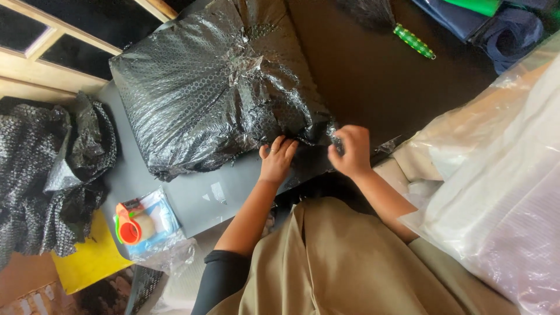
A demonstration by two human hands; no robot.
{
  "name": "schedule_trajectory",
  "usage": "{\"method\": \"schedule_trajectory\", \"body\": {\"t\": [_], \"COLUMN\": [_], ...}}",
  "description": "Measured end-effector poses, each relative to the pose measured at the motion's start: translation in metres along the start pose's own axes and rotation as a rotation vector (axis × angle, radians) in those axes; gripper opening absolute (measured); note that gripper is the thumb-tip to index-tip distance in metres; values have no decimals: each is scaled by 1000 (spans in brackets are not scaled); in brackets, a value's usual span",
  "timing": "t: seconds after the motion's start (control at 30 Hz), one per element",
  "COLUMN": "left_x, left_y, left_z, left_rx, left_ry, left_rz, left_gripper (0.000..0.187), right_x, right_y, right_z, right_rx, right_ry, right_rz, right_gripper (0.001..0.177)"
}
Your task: The person wraps a rectangular item in black bubble wrap on a table. They use a tape dispenser to apply clear tape to secure the bubble wrap, folding edges and pressing the tape down. The wrapped package is flipped and additional tape is applied to seal the seams.
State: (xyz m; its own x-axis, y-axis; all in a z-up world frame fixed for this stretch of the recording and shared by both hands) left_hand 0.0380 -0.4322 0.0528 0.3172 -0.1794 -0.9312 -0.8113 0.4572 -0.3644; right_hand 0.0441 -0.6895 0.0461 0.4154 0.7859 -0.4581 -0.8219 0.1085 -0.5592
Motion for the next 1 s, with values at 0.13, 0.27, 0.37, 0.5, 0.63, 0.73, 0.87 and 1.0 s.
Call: {"method": "schedule_trajectory", "body": {"t": [0.13, 0.27, 0.37, 0.5, 0.63, 0.73, 0.87, 1.0], "left_x": [10, -3, 27, 32, 20, 17, 20, 2], "left_y": [1, -7, 10, 21, 6, -5, -20, -30], "left_z": [-5, -5, 11, 26, 17, 4, -2, -9], "left_rx": [-24, -23, -59, -182, -161, -75, 32, 86], "left_ry": [-46, -21, 28, 54, 31, -13, -156, -223], "left_rz": [75, 41, -260, -357, -265, -130, -153, -161], "left_gripper": [37, 41, 32, 32, 26, 47, 31, 32], "right_x": [15, 41, 39, 27, 12, 5, 10, 28], "right_y": [-3, -20, -21, -10, 7, 16, 14, 18], "right_z": [30, 30, 42, 30, -1, -11, -9, -17], "right_rx": [-313, -68, -26, 33, -81, 249, 576, 513], "right_ry": [375, 578, 608, 470, 237, -112, -244, -99], "right_rz": [361, 915, 956, 907, 266, 207, 338, 335], "right_gripper": [50, 74, 76, 71, 90, 91, 64, 47]}}
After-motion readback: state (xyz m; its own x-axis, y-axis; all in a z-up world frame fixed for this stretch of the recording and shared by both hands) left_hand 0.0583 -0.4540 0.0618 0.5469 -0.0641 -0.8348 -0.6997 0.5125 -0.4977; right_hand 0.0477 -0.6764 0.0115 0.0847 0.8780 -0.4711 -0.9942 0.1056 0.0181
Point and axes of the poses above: each hand's wrist, its own y-axis away from the middle knuckle, its own x-axis out of the palm, z = x × y, the point moved 1 cm from there along -y, towards the middle knuckle, and after that the axes turned 4 degrees about -x, right-handed, at the moved point
